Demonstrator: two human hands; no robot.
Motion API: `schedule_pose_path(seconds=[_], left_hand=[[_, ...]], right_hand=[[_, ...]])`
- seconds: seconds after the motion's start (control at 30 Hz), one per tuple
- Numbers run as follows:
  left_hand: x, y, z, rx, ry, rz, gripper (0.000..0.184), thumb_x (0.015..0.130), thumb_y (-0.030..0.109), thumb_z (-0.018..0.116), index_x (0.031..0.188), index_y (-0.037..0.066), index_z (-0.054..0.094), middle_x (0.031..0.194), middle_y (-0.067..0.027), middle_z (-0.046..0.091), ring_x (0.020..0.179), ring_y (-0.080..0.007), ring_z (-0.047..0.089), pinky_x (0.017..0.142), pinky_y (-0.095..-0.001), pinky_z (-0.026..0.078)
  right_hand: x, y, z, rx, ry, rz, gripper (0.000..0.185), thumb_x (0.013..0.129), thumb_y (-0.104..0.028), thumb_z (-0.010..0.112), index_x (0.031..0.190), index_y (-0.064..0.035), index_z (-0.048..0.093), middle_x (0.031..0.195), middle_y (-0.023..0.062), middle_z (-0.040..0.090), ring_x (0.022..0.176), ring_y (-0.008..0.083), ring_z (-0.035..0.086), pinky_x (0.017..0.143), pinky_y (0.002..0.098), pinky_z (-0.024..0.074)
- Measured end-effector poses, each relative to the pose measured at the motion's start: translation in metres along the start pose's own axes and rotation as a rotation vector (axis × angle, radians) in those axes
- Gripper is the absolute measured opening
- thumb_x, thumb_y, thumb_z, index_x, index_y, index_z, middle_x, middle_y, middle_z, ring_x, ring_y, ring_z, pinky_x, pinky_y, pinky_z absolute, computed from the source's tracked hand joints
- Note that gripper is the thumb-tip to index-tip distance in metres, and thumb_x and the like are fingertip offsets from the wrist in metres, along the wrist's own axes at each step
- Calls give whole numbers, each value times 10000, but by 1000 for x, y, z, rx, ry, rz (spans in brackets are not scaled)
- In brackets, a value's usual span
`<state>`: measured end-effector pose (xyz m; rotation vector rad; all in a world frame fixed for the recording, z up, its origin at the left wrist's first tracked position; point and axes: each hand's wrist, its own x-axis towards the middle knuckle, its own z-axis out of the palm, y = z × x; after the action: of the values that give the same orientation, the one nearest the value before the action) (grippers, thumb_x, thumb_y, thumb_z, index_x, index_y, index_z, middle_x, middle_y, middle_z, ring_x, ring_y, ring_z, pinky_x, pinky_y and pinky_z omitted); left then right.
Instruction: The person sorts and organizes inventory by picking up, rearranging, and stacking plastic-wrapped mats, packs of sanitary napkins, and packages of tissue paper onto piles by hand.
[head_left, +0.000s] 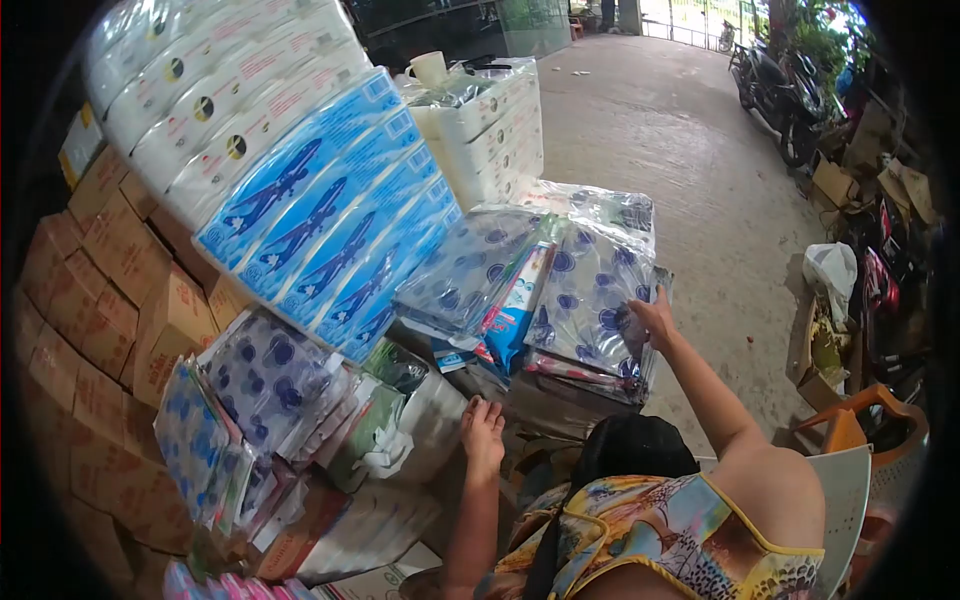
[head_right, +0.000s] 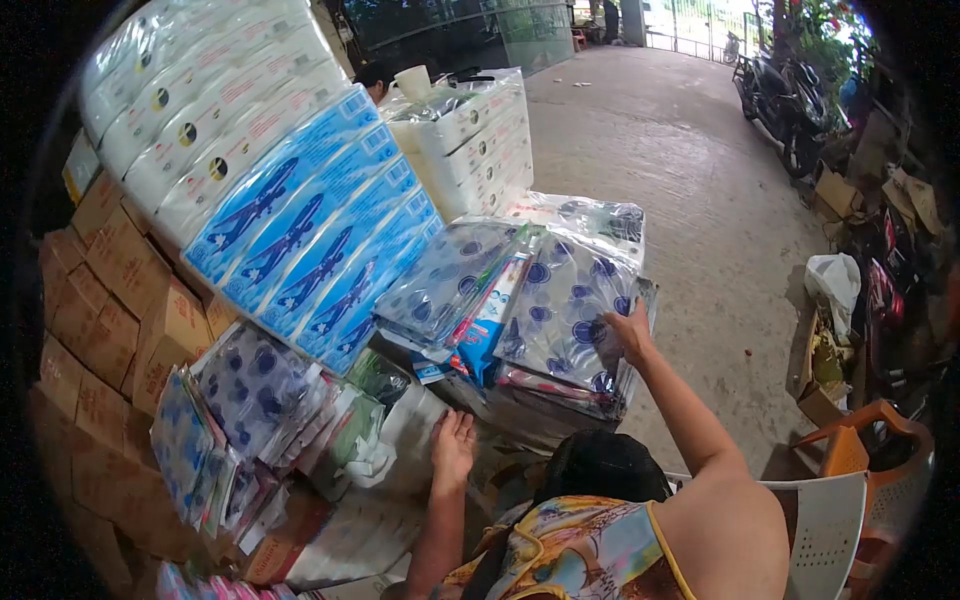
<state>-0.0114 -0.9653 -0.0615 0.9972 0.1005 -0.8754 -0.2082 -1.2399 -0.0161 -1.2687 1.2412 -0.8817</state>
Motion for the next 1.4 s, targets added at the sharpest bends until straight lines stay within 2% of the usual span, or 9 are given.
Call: schedule_pose_path(seconds=[0.2, 0.4, 0.77, 0.87, 1.03, 1.13, 1.3, 1.33, 1.4], left_hand=[[-6, -2, -24, -99, 40, -30, 148, 813, 169, 530, 958, 172, 501, 879, 21, 534, 806, -129, 531, 664, -281, 375], [-6, -2, -49, -171, 59, -33, 161, 809, 193, 537, 962, 159, 503, 867, 21, 549, 792, -140, 546, 647, -290, 381], [-34, 29, -75, -347, 176, 134, 128, 819, 200, 544, 891, 100, 512, 836, -14, 549, 747, -140, 549, 503, -244, 385], [-47, 43, -93, -399, 77, 205, 128, 819, 237, 555, 902, 142, 530, 871, 7, 565, 826, -144, 554, 590, -276, 423], [-78, 71, -102, -532, 216, 353, 130, 807, 219, 569, 893, 133, 524, 834, 5, 566, 770, -139, 559, 565, -271, 409], [-89, 77, -116, -589, 256, 394, 160, 796, 205, 581, 915, 126, 509, 825, -10, 556, 740, -141, 558, 543, -266, 400], [-106, 77, -132, -650, 284, 420, 175, 795, 216, 581, 928, 132, 504, 820, -17, 556, 742, -142, 559, 556, -275, 405], [-111, 77, -134, -660, 300, 421, 179, 795, 217, 579, 931, 132, 500, 816, -19, 556, 739, -144, 558, 570, -282, 405], [-118, 76, -141, -676, 322, 430, 183, 795, 218, 578, 935, 132, 496, 813, -21, 555, 736, -145, 557, 584, -289, 405]], right_hand=[[10, 3, -1, -17, 69, -185, 630, 654, -132, 614, 1181, 46, 318, 1034, 207, 497, 898, 260, 525, 723, 344, 446], [-8, -34, 34, -391, 338, -607, 537, 682, -166, 597, 1144, 31, 409, 1099, 234, 475, 997, 344, 478, 884, 356, 355], [-104, -119, 212, -160, -715, -1006, 223, 778, -84, 544, 987, -6, 529, 897, 79, 575, 845, 152, 544, 754, 266, 425], [-169, -149, 260, -112, -908, -1142, 183, 773, -70, 548, 945, -7, 543, 872, 71, 575, 837, 130, 532, 745, 261, 414], [-259, -171, 350, 112, -985, -1704, 249, 707, -29, 587, 949, -10, 533, 979, 144, 540, 911, 293, 522, 784, 319, 413], [-310, -175, 388, 99, -1044, -1783, 398, 667, -39, 619, 1046, -38, 495, 1109, 163, 467, 1043, 338, 436, 852, 381, 370], [-373, -163, 430, -351, -808, -2010, 697, 622, -61, 644, 1238, -212, 355, 1284, 182, 281, 1174, 400, 254, 924, 499, 243], [-378, -157, 442, -371, -634, -2059, 666, 650, -46, 605, 1236, -247, 362, 1290, 179, 287, 1179, 395, 262, 917, 487, 280], [-383, -153, 457, -363, -811, -1979, 593, 694, -55, 541, 1231, -240, 371, 1282, 186, 298, 1162, 410, 276, 913, 506, 279]])
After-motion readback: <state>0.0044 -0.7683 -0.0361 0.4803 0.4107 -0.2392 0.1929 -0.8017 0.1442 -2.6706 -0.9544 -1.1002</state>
